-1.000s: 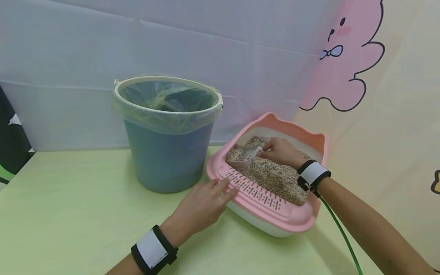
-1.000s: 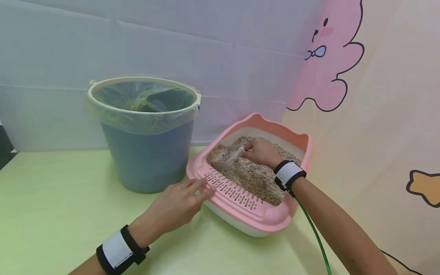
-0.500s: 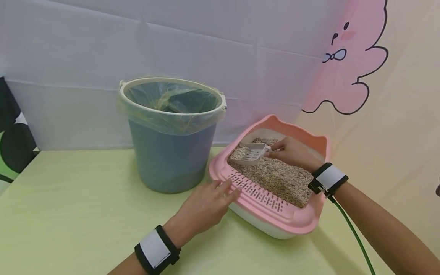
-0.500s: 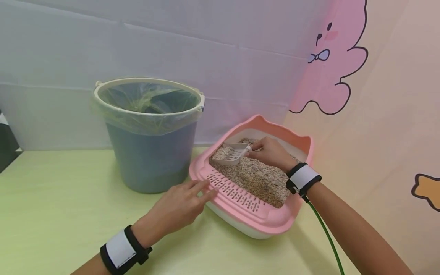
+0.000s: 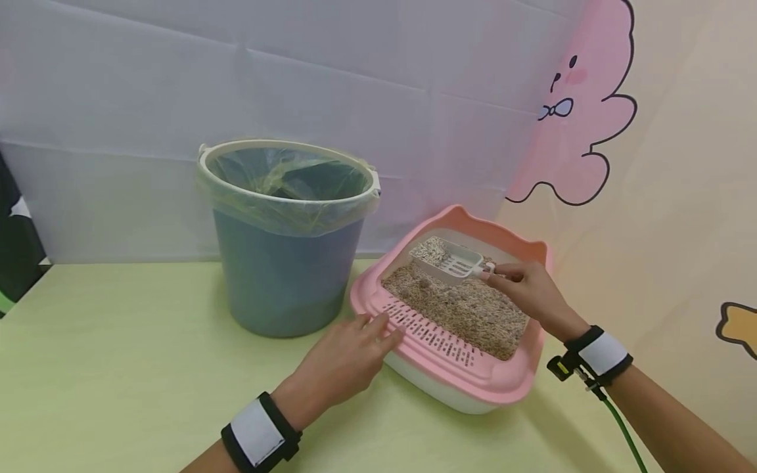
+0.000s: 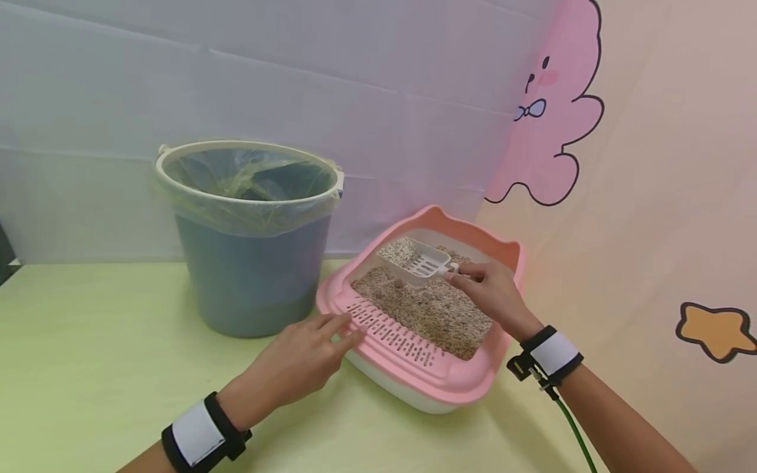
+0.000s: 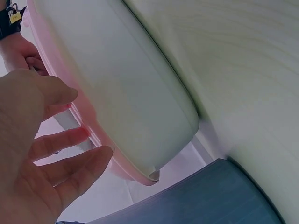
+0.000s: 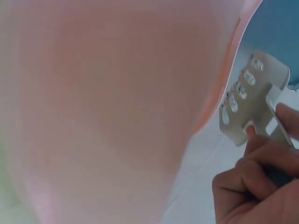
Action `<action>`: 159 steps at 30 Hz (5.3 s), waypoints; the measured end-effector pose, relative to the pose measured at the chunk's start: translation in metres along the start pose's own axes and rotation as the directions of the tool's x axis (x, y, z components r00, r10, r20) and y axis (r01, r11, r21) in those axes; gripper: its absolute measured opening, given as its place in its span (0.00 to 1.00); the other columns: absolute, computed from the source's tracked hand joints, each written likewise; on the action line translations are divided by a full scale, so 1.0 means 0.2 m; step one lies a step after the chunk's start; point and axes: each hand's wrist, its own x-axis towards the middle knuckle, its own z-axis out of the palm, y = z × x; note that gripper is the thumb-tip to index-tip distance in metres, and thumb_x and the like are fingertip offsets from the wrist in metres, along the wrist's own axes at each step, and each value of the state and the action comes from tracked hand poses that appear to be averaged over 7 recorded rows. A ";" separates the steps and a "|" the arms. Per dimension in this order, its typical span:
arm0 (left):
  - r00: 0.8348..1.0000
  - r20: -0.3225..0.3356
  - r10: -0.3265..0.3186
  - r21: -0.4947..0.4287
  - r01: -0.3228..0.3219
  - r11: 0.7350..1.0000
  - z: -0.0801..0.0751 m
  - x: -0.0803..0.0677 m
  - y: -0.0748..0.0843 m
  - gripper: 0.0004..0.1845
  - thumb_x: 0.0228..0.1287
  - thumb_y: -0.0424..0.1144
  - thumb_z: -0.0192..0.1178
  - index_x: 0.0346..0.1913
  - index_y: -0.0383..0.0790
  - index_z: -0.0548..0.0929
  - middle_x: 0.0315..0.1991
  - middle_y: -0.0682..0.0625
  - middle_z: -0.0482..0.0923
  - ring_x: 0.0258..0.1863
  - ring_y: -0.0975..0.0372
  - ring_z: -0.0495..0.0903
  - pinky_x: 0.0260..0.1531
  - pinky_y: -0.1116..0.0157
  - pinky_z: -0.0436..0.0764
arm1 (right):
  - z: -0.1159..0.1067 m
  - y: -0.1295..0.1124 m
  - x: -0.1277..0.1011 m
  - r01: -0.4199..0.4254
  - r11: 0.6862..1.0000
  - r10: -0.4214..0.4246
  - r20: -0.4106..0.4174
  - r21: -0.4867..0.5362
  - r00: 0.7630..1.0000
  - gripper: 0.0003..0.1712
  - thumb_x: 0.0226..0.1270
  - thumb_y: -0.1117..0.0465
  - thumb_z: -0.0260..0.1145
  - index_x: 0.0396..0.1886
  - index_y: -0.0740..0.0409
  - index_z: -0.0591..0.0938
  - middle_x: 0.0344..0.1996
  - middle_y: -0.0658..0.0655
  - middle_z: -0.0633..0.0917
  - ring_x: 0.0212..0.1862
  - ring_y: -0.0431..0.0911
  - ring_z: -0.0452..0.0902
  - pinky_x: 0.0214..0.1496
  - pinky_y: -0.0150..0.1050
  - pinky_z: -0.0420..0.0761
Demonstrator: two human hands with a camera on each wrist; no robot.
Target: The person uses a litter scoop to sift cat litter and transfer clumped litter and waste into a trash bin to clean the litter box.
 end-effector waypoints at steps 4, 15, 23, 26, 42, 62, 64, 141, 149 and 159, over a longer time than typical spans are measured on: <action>1.000 0.003 -0.002 -0.008 0.002 1.000 0.01 0.00 0.00 0.25 0.61 0.40 0.74 0.63 0.51 0.85 0.53 0.48 0.85 0.42 0.57 0.88 0.33 0.64 0.87 | 0.03 0.02 -0.07 -0.066 0.995 0.071 -0.068 0.078 0.995 0.21 0.77 0.42 0.65 0.44 0.55 0.91 0.27 0.47 0.76 0.32 0.39 0.66 0.35 0.35 0.68; 1.000 -0.014 0.006 -0.006 -0.006 1.000 0.01 0.00 -0.01 0.26 0.59 0.38 0.74 0.62 0.51 0.85 0.51 0.47 0.85 0.40 0.57 0.87 0.31 0.65 0.86 | 0.09 0.08 -0.14 -0.121 0.963 0.177 -0.226 0.242 0.958 0.27 0.77 0.44 0.66 0.61 0.60 0.87 0.32 0.37 0.81 0.39 0.39 0.68 0.37 0.34 0.70; 1.000 -0.013 0.008 -0.001 -0.008 1.000 0.01 -0.01 -0.01 0.27 0.59 0.37 0.74 0.63 0.50 0.84 0.54 0.45 0.85 0.41 0.56 0.87 0.31 0.64 0.86 | 0.10 0.03 -0.10 -0.032 0.913 0.181 -0.334 0.407 0.925 0.28 0.77 0.47 0.66 0.68 0.57 0.82 0.29 0.38 0.80 0.29 0.37 0.65 0.30 0.32 0.68; 1.000 -0.012 0.002 0.004 -0.002 1.000 0.01 -0.02 -0.01 0.27 0.59 0.38 0.74 0.63 0.50 0.84 0.53 0.46 0.85 0.41 0.56 0.87 0.31 0.65 0.86 | 0.11 0.00 -0.08 -0.001 0.891 0.183 -0.358 0.454 0.915 0.27 0.77 0.49 0.67 0.67 0.59 0.82 0.24 0.39 0.74 0.27 0.38 0.63 0.28 0.32 0.67; 0.999 0.032 0.000 0.021 0.000 1.000 -0.01 0.01 0.00 0.26 0.64 0.40 0.72 0.65 0.52 0.82 0.52 0.48 0.85 0.39 0.58 0.86 0.27 0.67 0.83 | -0.05 0.07 -0.05 0.027 0.999 -0.031 -0.217 -0.018 0.976 0.20 0.75 0.45 0.68 0.57 0.51 0.90 0.30 0.39 0.85 0.27 0.39 0.69 0.28 0.35 0.67; 1.000 0.025 0.005 0.031 -0.006 1.000 -0.02 -0.01 -0.01 0.25 0.63 0.41 0.73 0.64 0.52 0.82 0.51 0.49 0.85 0.40 0.58 0.86 0.28 0.66 0.84 | -0.26 0.15 -0.12 -0.025 0.949 0.044 0.052 -0.316 0.998 0.23 0.68 0.43 0.74 0.51 0.55 0.92 0.23 0.49 0.78 0.21 0.37 0.60 0.23 0.33 0.62; 1.000 0.029 0.002 0.028 -0.003 1.000 -0.02 -0.01 -0.01 0.25 0.63 0.41 0.73 0.64 0.52 0.83 0.51 0.48 0.85 0.40 0.57 0.86 0.29 0.66 0.84 | -0.27 0.14 -0.13 -0.021 0.948 0.042 0.059 -0.319 0.997 0.24 0.69 0.43 0.74 0.52 0.56 0.91 0.25 0.49 0.79 0.22 0.37 0.61 0.24 0.33 0.62; 0.995 0.095 -0.041 0.041 0.037 0.998 -0.08 0.10 0.21 0.26 0.62 0.43 0.73 0.64 0.51 0.83 0.53 0.49 0.85 0.44 0.57 0.87 0.34 0.63 0.87 | -0.45 -0.58 0.16 0.182 0.983 -0.181 -0.025 0.016 0.983 0.20 0.69 0.42 0.73 0.46 0.51 0.93 0.25 0.48 0.77 0.27 0.43 0.65 0.25 0.35 0.66; 0.990 0.134 -0.052 -0.006 0.053 0.999 -0.11 0.11 0.21 0.26 0.66 0.41 0.71 0.67 0.50 0.82 0.57 0.46 0.85 0.46 0.55 0.87 0.37 0.61 0.88 | -0.66 -0.09 -0.07 0.000 0.997 0.017 0.209 -0.079 0.978 0.15 0.75 0.47 0.69 0.44 0.52 0.92 0.23 0.48 0.71 0.27 0.45 0.63 0.29 0.38 0.66; 0.996 0.072 -0.046 -0.032 0.048 0.998 -0.11 0.07 0.18 0.27 0.62 0.37 0.72 0.65 0.49 0.83 0.55 0.46 0.85 0.43 0.54 0.87 0.37 0.61 0.88 | -0.51 0.05 -0.07 0.013 0.906 0.103 0.251 -0.422 0.963 0.15 0.67 0.46 0.75 0.38 0.53 0.94 0.30 0.49 0.87 0.32 0.43 0.72 0.33 0.36 0.68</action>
